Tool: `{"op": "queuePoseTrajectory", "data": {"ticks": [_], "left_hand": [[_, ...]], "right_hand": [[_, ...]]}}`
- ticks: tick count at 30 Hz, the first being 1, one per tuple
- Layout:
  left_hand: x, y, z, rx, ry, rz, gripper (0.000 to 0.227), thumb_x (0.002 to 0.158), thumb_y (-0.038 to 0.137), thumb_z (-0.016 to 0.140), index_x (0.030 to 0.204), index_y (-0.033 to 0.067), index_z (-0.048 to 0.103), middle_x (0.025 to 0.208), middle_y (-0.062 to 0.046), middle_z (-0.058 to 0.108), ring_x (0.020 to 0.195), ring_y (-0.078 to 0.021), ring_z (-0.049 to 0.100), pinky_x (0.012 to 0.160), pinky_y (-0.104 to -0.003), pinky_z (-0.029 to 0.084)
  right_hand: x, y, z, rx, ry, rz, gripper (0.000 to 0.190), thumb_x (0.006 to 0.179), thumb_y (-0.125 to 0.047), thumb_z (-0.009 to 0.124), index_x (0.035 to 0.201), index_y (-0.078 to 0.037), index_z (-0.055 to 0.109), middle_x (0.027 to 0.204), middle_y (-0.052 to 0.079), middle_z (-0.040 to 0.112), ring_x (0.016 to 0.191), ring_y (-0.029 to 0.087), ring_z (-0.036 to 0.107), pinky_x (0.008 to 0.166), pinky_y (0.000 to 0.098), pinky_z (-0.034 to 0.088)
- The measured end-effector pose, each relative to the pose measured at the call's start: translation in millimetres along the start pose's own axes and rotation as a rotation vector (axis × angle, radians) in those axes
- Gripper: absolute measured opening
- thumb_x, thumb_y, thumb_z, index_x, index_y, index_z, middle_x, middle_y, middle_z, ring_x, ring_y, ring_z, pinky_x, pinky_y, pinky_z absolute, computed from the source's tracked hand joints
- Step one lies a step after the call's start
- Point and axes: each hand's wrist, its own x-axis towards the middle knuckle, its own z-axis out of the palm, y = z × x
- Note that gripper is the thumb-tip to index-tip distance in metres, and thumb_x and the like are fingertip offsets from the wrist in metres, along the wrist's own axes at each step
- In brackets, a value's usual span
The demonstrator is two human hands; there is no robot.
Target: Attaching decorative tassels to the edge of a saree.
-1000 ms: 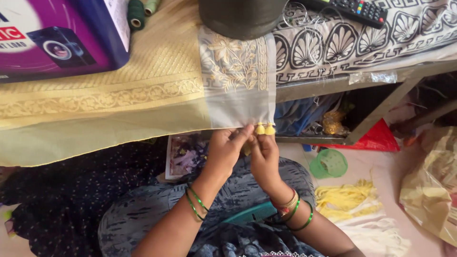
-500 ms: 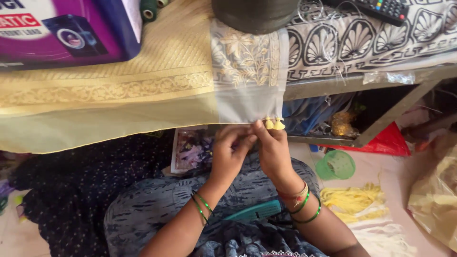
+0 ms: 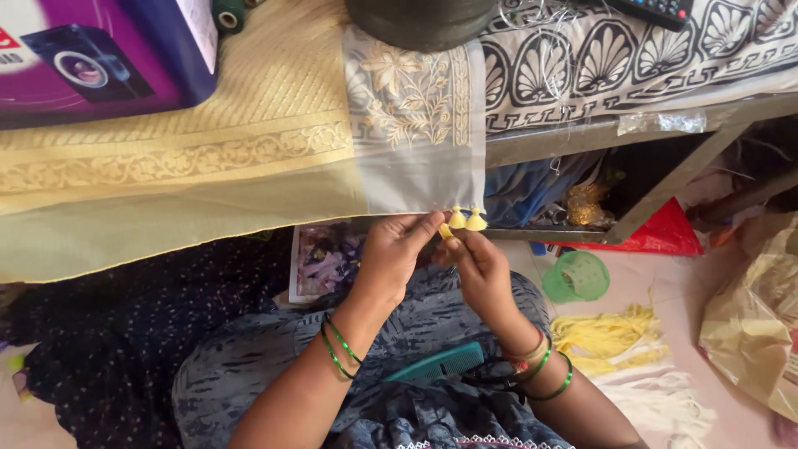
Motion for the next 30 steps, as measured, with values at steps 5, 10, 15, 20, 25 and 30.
{"op": "queuePoseTrajectory", "data": {"ticks": [5, 10, 15, 20, 25, 30], "left_hand": [[4.1, 1.0, 4.7, 0.15, 0.054, 0.158, 0.027, 0.098, 0.02, 0.069, 0.111, -0.0033, 0.076, 0.104, -0.006, 0.078, 0.097, -0.0098, 0.069, 0.091, -0.025, 0.053], [0.9, 4.7, 10.8, 0.229, 0.138, 0.146, 0.027, 0.097, 0.019, 0.071, 0.11, -0.0037, 0.077, 0.102, -0.007, 0.078, 0.094, -0.01, 0.069, 0.089, -0.025, 0.053], [2.1, 4.3, 8.7, 0.228, 0.122, 0.174, 0.027, 0.098, 0.018, 0.071, 0.112, -0.0038, 0.076, 0.103, -0.006, 0.078, 0.094, -0.0095, 0.069, 0.088, -0.024, 0.052], [8.2, -5.9, 4.4, 0.194, 0.109, 0.184, 0.028, 0.098, 0.017, 0.069, 0.114, -0.0047, 0.074, 0.105, -0.008, 0.078, 0.096, -0.0109, 0.07, 0.089, -0.024, 0.053], [6.4, -5.3, 8.1, 0.162, 0.074, 0.234, 0.028, 0.099, 0.017, 0.068, 0.115, -0.0047, 0.073, 0.106, -0.007, 0.077, 0.098, -0.0103, 0.07, 0.092, -0.024, 0.054], [0.6, 0.0, 10.7, 0.303, 0.099, 0.18, 0.03, 0.101, 0.019, 0.067, 0.114, -0.0064, 0.076, 0.101, -0.007, 0.078, 0.089, -0.0084, 0.067, 0.081, -0.023, 0.052]], "right_hand": [[9.1, -36.1, -42.9, -0.412, 0.085, -0.242, 0.012, 0.098, -0.008, 0.068, 0.096, 0.003, 0.071, 0.085, 0.006, 0.071, 0.079, 0.014, 0.066, 0.072, 0.0274, 0.055], [32.9, -105.0, -81.9, -0.242, 0.306, -0.426, 0.009, 0.112, -0.004, 0.06, 0.11, 0.002, 0.066, 0.102, 0.008, 0.07, 0.087, 0.014, 0.067, 0.081, 0.0269, 0.057], [62.1, -169.7, -85.7, -0.116, 0.384, -0.552, 0.006, 0.117, -0.002, 0.06, 0.12, 0.003, 0.062, 0.097, 0.01, 0.07, 0.081, 0.014, 0.07, 0.078, 0.0276, 0.062], [81.9, -203.1, -58.4, -0.2, 0.269, -0.639, 0.008, 0.11, 0.0, 0.063, 0.118, 0.001, 0.063, 0.108, 0.006, 0.064, 0.094, 0.012, 0.067, 0.075, 0.026, 0.062], [96.1, -213.1, -46.6, -0.678, 0.163, -0.867, 0.015, 0.113, 0.013, 0.068, 0.123, 0.003, 0.068, 0.122, 0.011, 0.057, 0.11, 0.016, 0.061, 0.08, 0.0257, 0.056], [123.8, -227.3, -33.6, -0.664, 0.288, -0.644, 0.009, 0.102, -0.004, 0.072, 0.111, -0.006, 0.074, 0.116, 0.007, 0.056, 0.107, 0.017, 0.059, 0.077, 0.026, 0.052]]}}
